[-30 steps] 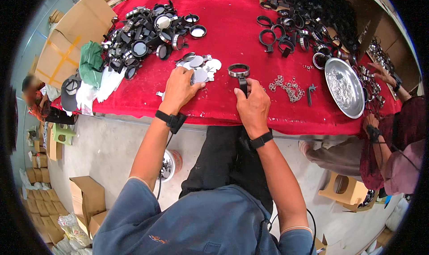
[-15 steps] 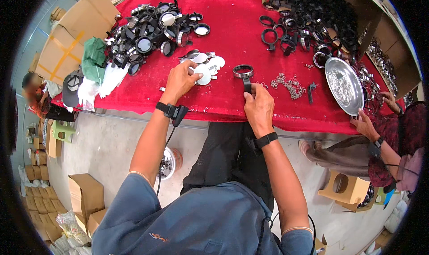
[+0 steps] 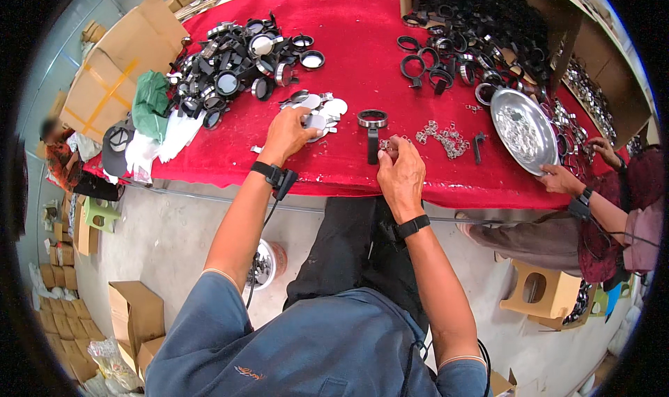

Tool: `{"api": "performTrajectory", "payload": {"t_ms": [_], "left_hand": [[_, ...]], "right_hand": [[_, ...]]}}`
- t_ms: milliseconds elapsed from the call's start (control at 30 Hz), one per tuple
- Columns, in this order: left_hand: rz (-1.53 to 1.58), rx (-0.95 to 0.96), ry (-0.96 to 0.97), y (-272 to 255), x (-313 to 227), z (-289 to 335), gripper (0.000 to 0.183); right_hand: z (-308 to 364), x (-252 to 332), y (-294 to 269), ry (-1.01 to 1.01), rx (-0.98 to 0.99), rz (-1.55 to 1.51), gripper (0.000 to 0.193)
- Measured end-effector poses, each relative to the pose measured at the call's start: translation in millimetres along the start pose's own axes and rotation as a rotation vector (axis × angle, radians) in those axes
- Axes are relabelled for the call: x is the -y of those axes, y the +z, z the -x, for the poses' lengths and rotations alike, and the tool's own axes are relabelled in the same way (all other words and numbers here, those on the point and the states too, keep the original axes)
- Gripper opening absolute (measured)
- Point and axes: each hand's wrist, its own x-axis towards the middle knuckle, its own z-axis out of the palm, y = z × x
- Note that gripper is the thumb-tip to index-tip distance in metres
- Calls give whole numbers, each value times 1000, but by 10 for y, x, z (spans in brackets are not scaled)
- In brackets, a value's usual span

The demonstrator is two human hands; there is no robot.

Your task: Assembling circular plastic frames with metal rings and inserts.

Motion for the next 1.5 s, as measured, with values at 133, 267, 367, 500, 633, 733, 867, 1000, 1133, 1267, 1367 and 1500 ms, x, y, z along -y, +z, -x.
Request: {"api": "performTrajectory", "payload": {"t_ms": [133,267,367,500,633,733,867,1000,1133,1267,1367,1500], "left_hand": [[36,-43,36,56,159,-72,63],[100,52,-72,55,357,-98,64],[140,7,-79,84,317,-58,50],[281,-102,-72,7,133,35,31],[534,-9,11,-144,-126,148,23],[639,153,151,-224,-580,318,19],[735,197,306,-129,-973,440,18],[789,147,336,6,-1024,462,20],[730,113,328,91,-1064,442,18],[804,131,347,107,-1118,452,17],[742,110,412,77,-1115,435,19],[662,119,402,9,-1173,404,27]], "right_hand": [[68,-127,-102,34,-21,-90,27],[86,-209,-69,68,-20,-107,25],[108,-275,-75,77,-2,-137,23],[156,-287,-93,102,6,-161,24],[67,-38,-234,169,-26,-338,27],[-57,212,-352,113,62,-462,33],[-55,417,-494,122,262,-525,27],[38,390,-615,85,287,-446,23],[110,307,-662,118,267,-400,26],[143,214,-679,132,244,-376,31],[177,145,-598,353,237,-547,30],[194,60,-721,515,366,-727,29]]}}
